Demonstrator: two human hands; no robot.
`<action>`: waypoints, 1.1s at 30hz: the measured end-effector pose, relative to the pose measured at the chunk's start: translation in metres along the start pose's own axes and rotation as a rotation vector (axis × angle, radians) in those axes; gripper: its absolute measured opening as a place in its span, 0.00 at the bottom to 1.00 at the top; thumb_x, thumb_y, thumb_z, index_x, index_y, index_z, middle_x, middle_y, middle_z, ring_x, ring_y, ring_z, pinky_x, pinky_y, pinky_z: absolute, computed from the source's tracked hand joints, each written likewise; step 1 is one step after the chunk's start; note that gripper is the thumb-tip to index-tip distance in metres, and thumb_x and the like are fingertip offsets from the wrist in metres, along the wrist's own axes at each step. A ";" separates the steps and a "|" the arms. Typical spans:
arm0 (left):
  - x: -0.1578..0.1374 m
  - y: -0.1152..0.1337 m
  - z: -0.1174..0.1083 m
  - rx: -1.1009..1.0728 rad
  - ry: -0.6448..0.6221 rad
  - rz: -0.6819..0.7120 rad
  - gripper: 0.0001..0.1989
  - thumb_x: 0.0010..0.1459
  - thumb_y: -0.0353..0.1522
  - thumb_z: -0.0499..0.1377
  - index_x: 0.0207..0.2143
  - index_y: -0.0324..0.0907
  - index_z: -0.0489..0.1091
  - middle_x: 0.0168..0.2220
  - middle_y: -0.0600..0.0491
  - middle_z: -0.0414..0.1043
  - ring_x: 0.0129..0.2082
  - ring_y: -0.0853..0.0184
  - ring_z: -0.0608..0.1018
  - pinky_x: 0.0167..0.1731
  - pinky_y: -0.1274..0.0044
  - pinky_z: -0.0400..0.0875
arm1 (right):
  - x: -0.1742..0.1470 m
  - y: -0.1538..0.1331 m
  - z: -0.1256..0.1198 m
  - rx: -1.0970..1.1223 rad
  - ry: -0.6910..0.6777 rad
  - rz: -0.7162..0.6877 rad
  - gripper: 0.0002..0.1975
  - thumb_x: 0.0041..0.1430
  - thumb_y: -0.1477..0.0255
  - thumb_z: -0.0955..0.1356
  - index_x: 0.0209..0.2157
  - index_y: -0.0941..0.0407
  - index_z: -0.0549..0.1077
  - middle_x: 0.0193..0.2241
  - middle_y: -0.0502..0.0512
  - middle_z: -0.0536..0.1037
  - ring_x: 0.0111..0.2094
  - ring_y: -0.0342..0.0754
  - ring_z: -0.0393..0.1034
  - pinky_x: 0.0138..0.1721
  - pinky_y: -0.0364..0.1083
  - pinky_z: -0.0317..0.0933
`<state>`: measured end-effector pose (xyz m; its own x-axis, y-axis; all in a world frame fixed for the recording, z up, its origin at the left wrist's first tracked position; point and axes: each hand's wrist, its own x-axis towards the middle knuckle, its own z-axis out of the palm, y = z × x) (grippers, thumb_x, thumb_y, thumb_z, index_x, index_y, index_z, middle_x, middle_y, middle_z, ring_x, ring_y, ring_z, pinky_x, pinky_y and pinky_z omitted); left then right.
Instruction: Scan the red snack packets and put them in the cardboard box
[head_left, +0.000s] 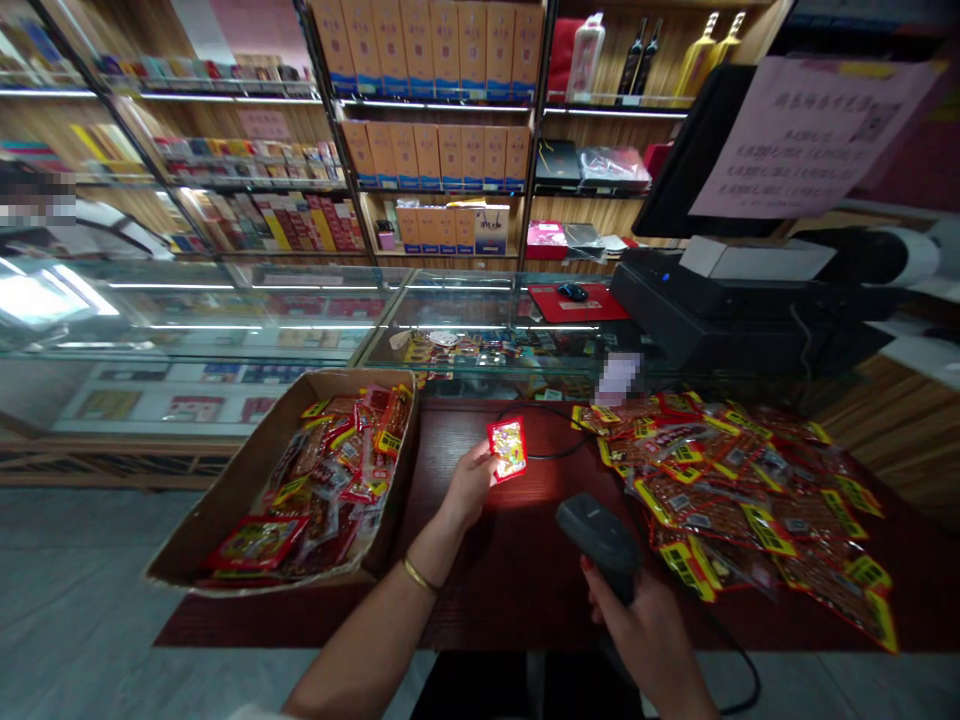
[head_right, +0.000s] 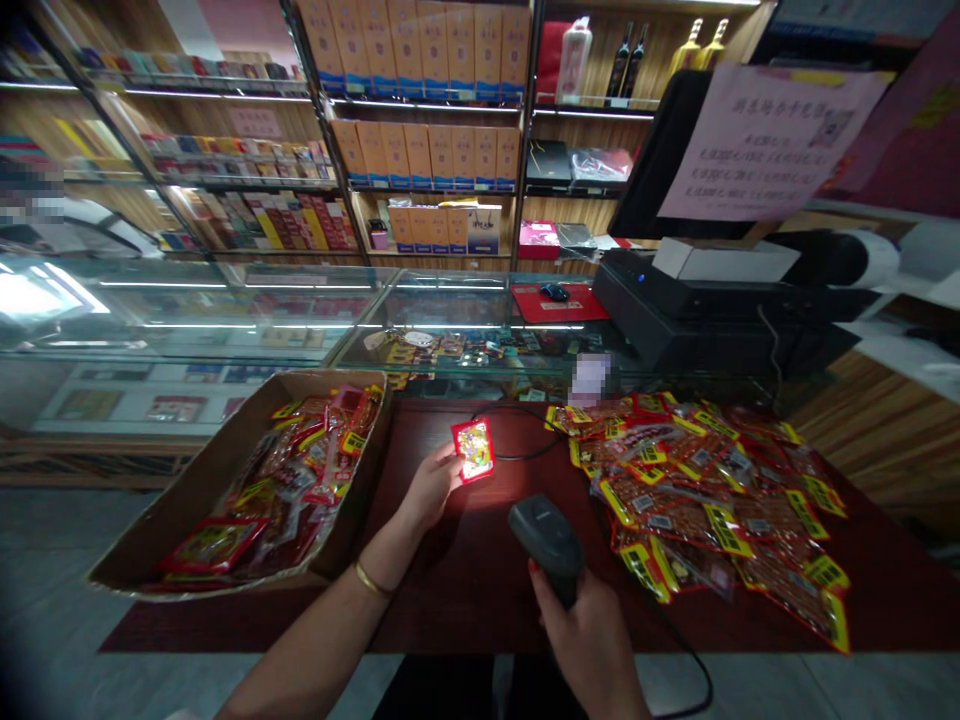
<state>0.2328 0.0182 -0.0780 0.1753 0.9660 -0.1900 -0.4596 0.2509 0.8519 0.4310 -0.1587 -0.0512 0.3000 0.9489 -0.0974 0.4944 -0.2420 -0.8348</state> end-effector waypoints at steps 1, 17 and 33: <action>0.000 0.001 0.000 -0.002 -0.005 0.002 0.21 0.46 0.33 0.73 0.44 0.37 0.80 0.41 0.44 0.85 0.40 0.57 0.85 0.46 0.68 0.79 | 0.000 0.001 -0.001 -0.008 0.003 0.000 0.30 0.57 0.39 0.65 0.25 0.51 0.77 0.19 0.57 0.81 0.23 0.57 0.79 0.29 0.49 0.67; 0.002 -0.008 0.002 0.037 -0.015 -0.104 0.16 0.49 0.34 0.72 0.40 0.39 0.77 0.32 0.51 0.84 0.27 0.67 0.83 0.31 0.78 0.78 | 0.013 0.043 0.013 0.866 -0.040 0.174 0.30 0.51 0.47 0.77 0.44 0.57 0.79 0.20 0.46 0.75 0.17 0.43 0.69 0.24 0.44 0.67; 0.032 -0.021 0.229 0.172 -0.238 -0.085 0.11 0.54 0.24 0.66 0.41 0.37 0.77 0.38 0.46 0.83 0.31 0.68 0.82 0.35 0.77 0.78 | 0.000 0.049 0.014 0.995 0.034 0.087 0.26 0.47 0.49 0.79 0.38 0.57 0.81 0.17 0.47 0.75 0.16 0.44 0.69 0.22 0.44 0.68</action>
<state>0.4479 0.0299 0.0099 0.4154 0.8952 -0.1616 -0.2840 0.2964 0.9119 0.4442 -0.1675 -0.0993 0.3336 0.9259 -0.1770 -0.4335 -0.0161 -0.9010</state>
